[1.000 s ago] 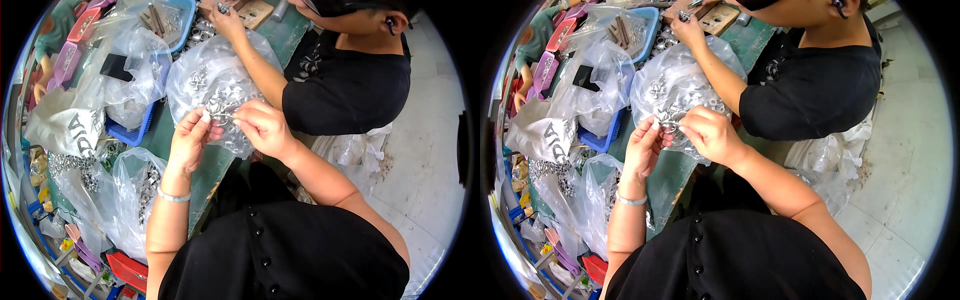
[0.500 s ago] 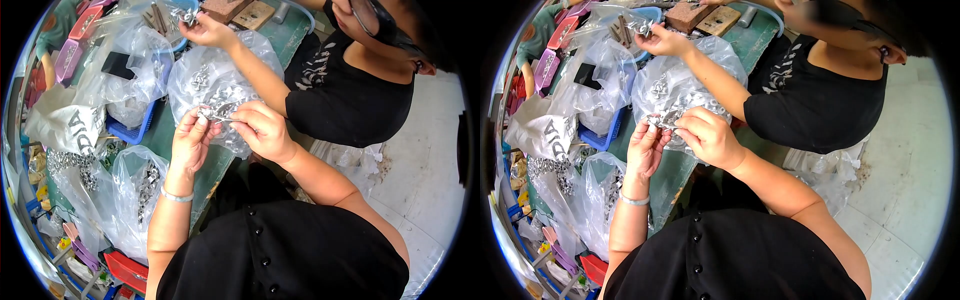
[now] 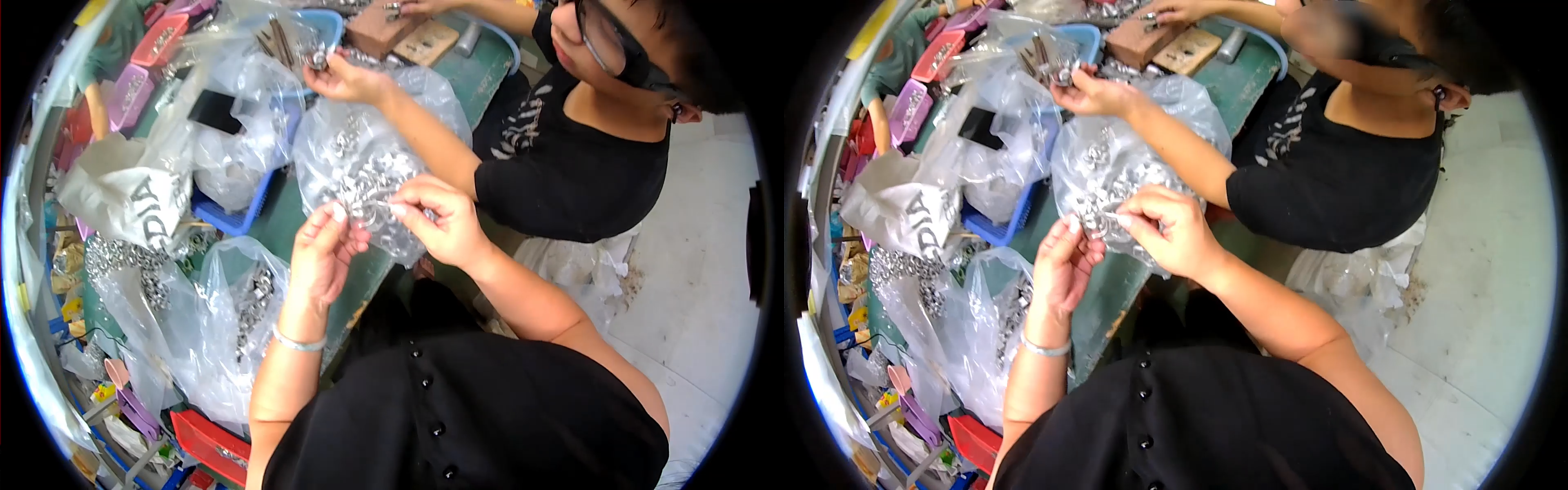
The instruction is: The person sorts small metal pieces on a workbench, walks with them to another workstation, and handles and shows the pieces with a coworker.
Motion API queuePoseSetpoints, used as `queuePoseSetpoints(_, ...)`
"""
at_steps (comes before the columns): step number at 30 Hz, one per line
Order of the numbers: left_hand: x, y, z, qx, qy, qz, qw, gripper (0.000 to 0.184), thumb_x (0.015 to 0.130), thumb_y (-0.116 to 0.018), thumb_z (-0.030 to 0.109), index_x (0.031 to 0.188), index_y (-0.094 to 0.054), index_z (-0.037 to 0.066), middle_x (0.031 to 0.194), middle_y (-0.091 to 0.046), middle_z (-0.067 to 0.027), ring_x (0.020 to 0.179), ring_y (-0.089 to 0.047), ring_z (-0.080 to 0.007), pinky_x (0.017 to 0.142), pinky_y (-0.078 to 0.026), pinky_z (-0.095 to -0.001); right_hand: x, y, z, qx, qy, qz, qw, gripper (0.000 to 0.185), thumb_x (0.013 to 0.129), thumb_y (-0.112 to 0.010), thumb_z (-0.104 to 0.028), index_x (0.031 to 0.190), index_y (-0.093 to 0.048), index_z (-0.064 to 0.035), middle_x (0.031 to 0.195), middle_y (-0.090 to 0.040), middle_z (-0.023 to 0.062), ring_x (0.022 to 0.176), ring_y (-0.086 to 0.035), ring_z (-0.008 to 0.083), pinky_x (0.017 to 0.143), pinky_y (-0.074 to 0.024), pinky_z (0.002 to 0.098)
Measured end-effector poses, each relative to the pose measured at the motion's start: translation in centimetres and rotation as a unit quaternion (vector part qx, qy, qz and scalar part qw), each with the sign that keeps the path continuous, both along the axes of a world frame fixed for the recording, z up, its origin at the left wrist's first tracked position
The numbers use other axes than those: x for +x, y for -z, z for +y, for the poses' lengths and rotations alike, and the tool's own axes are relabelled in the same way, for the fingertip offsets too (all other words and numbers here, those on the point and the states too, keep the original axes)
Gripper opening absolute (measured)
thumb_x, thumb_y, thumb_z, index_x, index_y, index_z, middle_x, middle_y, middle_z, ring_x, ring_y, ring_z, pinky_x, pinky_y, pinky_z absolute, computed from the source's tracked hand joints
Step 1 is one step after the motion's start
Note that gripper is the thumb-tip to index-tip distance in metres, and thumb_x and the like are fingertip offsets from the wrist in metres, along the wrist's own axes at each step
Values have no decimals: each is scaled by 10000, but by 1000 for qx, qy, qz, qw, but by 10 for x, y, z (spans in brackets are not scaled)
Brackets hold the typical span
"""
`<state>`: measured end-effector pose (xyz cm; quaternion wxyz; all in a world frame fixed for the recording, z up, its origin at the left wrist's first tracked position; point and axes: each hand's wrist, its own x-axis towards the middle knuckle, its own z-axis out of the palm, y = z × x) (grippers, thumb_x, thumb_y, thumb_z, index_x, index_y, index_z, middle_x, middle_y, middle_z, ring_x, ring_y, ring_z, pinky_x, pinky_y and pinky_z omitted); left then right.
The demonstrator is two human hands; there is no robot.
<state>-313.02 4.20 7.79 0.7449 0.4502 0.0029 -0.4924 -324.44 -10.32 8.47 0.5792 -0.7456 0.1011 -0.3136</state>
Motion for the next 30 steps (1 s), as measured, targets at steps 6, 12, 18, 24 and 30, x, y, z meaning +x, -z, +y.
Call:
queuePoseSetpoints(6,-3,-8,9,-16,-3,11,1000,157,875,-540,173,969,-544,47,771,-600,-71,659,-600,-165,589,-495,-259,0,-14,7,30,11,1,999,96,745,-629,-8,810,-567,27,732,-548,51,601,-498,91,550,-399,209)
queuePoseSetpoints(12,-3,-11,17,0,-25,19,1000,135,881,-521,153,956,-538,42,764,-603,-79,653,-602,-169,579,-497,-262,-23,-104,0,264,-238,-253,900,336,891,-454,-200,607,-490,-24,574,-486,36,591,-477,159,767,-427,411)
queuePoseSetpoints(18,-9,-9,18,-20,-3,21,1000,142,893,-490,146,959,-537,30,783,-603,-79,660,-605,-160,575,-502,-247,-26,-161,-3,285,-398,-398,776,334,893,-460,-214,624,-498,-20,584,-494,36,581,-474,149,747,-432,395)
queuePoseSetpoints(24,-6,-10,16,-6,-8,18,1000,162,890,-492,162,973,-521,26,784,-585,-75,644,-572,-152,582,-480,-243,-22,-162,-4,277,-419,-406,764,332,895,-466,-228,641,-506,-17,594,-501,36,571,-471,139,727,-438,380)
queuePoseSetpoints(30,-2,-12,15,-15,-27,33,999,131,890,-485,136,950,-538,33,780,-597,-87,649,-591,-170,563,-490,-244,-15,-160,-5,277,-427,-405,760,333,897,-472,-241,659,-515,-13,604,-509,36,562,-468,129,708,-443,364)
